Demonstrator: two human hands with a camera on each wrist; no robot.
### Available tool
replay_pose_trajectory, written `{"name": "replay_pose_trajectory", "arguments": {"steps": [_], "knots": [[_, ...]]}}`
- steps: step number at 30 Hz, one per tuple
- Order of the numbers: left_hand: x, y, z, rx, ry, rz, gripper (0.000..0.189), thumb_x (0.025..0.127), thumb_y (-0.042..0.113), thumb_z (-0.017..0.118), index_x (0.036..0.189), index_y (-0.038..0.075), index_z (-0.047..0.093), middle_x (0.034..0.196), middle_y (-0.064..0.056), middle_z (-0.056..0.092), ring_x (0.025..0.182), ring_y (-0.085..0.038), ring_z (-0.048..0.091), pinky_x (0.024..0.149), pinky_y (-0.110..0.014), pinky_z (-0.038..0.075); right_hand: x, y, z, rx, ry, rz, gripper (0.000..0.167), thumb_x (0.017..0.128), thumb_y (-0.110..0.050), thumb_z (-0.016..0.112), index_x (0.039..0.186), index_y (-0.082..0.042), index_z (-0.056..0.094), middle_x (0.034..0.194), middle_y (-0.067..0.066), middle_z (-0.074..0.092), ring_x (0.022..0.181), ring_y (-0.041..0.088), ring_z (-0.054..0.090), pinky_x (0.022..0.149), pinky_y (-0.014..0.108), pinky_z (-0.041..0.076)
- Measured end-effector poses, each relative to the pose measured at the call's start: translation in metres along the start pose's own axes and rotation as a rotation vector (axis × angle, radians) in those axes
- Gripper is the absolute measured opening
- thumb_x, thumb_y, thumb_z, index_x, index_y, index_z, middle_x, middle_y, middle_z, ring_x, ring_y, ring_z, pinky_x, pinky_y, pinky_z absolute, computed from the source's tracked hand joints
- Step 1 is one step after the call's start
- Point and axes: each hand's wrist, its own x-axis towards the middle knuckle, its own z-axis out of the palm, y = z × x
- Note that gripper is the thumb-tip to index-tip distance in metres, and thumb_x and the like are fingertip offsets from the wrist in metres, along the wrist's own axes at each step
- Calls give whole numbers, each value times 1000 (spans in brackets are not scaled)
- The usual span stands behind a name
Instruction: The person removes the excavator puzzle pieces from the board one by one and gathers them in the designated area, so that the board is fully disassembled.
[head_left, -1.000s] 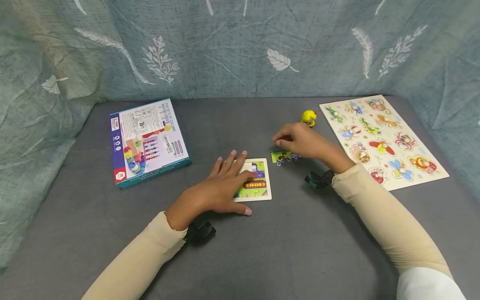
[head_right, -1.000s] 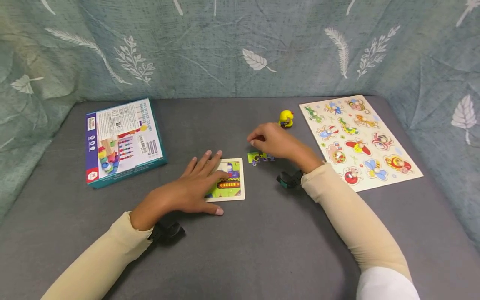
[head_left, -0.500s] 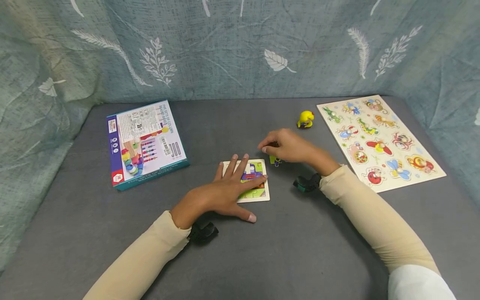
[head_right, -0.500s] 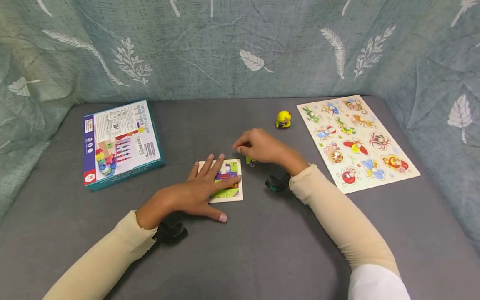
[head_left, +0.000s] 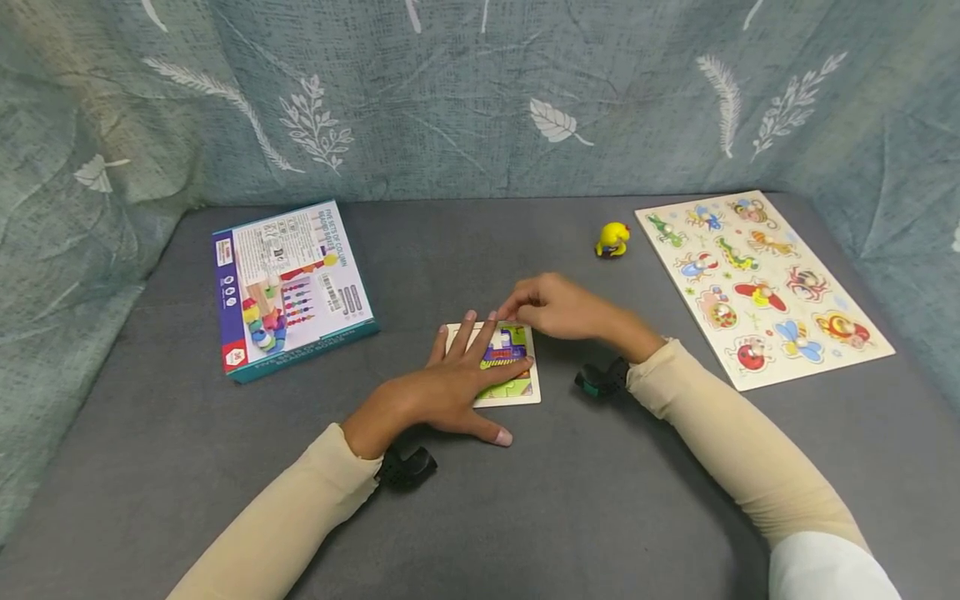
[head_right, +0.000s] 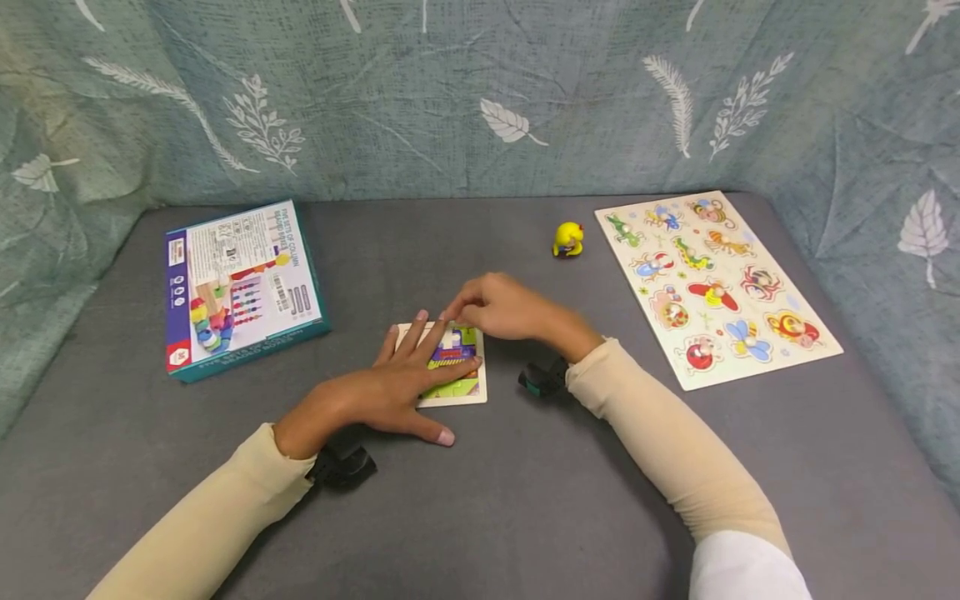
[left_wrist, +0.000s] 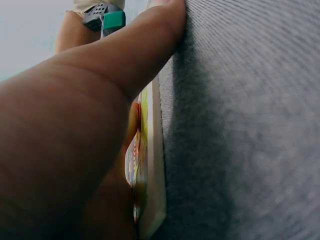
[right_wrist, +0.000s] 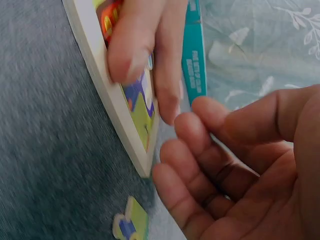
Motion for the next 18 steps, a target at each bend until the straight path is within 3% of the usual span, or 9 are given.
{"name": "replay_pose_trajectory", "arguments": {"steps": [9, 18], "knots": [[-1, -1, 0, 2, 6, 4, 94, 78, 70, 65, 154, 41, 19, 156, -8, -30, 137, -31, -35, 106, -57, -18, -1, -2, 2, -31, 13, 13, 24, 91, -4, 53, 103, 1, 73, 98, 7, 68, 77, 15, 56, 67, 30, 45], [-1, -2, 1, 15, 13, 5, 94, 77, 72, 64, 154, 43, 19, 156, -9, -30, 136, -33, -36, 106, -58, -18, 1, -4, 2, -45, -56, 19, 26, 92, -4, 51, 105, 0, 73, 100, 6, 68, 86, 15, 61, 75, 33, 48]]}}
